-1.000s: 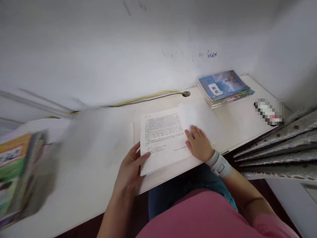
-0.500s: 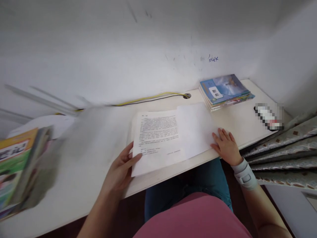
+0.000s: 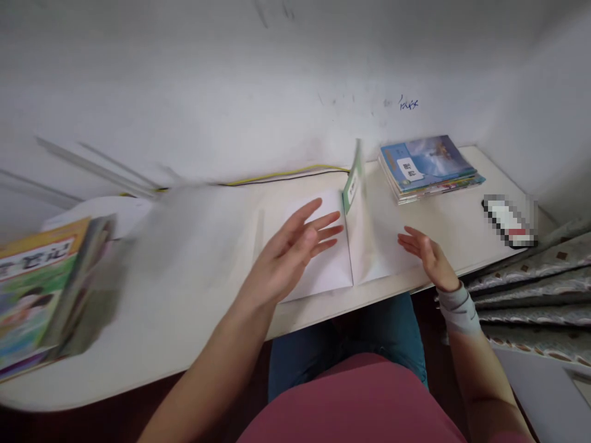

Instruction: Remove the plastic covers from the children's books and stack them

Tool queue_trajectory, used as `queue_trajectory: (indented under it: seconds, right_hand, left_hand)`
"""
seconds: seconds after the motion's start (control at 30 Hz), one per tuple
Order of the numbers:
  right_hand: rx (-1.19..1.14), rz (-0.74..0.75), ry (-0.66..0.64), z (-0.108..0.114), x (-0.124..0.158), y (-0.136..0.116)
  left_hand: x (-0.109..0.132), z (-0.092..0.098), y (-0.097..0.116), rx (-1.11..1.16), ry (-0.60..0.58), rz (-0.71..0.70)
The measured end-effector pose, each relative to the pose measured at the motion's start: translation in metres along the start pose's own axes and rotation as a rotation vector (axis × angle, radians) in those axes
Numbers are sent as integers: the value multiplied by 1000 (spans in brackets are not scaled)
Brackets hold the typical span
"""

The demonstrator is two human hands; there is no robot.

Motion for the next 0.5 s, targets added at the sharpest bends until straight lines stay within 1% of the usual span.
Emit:
queue_trajectory:
  seconds: [0.03, 0.1, 0.17, 0.2, 0.27, 0.3, 0.37, 0.43, 0.5]
  right_hand:
    - [-72, -29, 24, 3, -5, 0]
    - [-97, -86, 42, 7, -13, 3]
    - [-90, -167, -27, 4, -17, 11]
    - [-91, -208, -80, 1, -18, 15]
    - [-42, -245, -152, -5, -17, 21]
    - [34, -230, -150, -6, -16, 22]
    - [271, -160, -79, -6, -15, 18]
    - [519, -88, -6, -7, -11, 12]
    - [701, -39, 24, -12, -6, 7]
  left_hand:
    - [0, -3, -5, -92, 8, -25]
    - [5, 2, -22, -331, 102, -64]
    - [15, 11, -42, -586, 193, -93]
    - [21, 15, -52, -692, 208, -98]
    - [32, 23, -72, -851, 208, -56]
    - [37, 29, -81, -902, 214, -21]
    - [49, 43, -96, -950, 258, 42]
    - [60, 58, -106, -947, 305, 63]
    - [69, 73, -114, -939, 318, 64]
Point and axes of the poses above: each hand's wrist, its own x-axis away from the middle knuckle, its own z-axis out of the back of the hand, y = z × x, the point moved 6 cm from there along -x, towards the middle knuckle, and after that the axes turned 6 degrees about -x, right-handed, at the moved point
